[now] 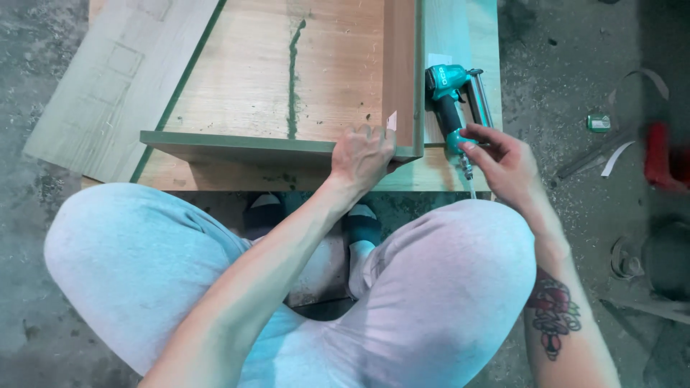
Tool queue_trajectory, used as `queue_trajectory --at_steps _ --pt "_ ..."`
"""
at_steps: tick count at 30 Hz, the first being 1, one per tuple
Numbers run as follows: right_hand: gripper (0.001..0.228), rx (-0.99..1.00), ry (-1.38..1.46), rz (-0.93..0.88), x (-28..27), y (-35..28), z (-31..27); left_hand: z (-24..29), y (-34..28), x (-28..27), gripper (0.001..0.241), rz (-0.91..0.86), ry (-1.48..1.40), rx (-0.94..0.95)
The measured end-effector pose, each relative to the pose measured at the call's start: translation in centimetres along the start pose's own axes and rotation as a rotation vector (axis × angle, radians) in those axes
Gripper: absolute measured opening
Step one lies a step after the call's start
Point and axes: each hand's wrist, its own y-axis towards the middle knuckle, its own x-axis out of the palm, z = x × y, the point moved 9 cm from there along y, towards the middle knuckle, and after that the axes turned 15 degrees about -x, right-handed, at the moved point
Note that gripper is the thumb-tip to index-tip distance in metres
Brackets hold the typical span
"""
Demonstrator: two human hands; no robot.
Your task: Assembling wooden boards using a pneumatic nail gun
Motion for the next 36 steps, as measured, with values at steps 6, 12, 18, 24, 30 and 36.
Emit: queue_trajectory --at_steps 6,12,18,24,30,36 --pt "0.044 0.069 -0.402 -0.236 -0.8 2.9 -8.2 0.2 0.1 -0.7 0.077 -0.175 0.072 0.020" --pt "0.051 0.081 -0.483 -0.299 0.8 5.8 -8.3 -3.0 0.5 -8.3 0.079 -0.290 0.057 -0.030" --pt "0.070 0.298 -0.473 -0.253 4.0 8.8 -2.8 -19.9 0.4 -24.7 0.046 -0.274 -0.265 -0.371" --pt "0.074 0.422 -0.370 -0.196 5.4 11.2 3.3 -46.1 -13.7 -20.6 0.071 -0.086 0.123 -0.765" --pt "0.037 0.407 -0.419 -0.194 7.1 11.9 1.1 -46.0 -17.3 -13.8 0.154 -0.482 0.242 -0.925" --pt "0.065 0.282 -0.631 -0.178 7.6 11.4 7.4 -46.4 -20.9 -7.3 0.106 -0.583 0.297 -0.804"
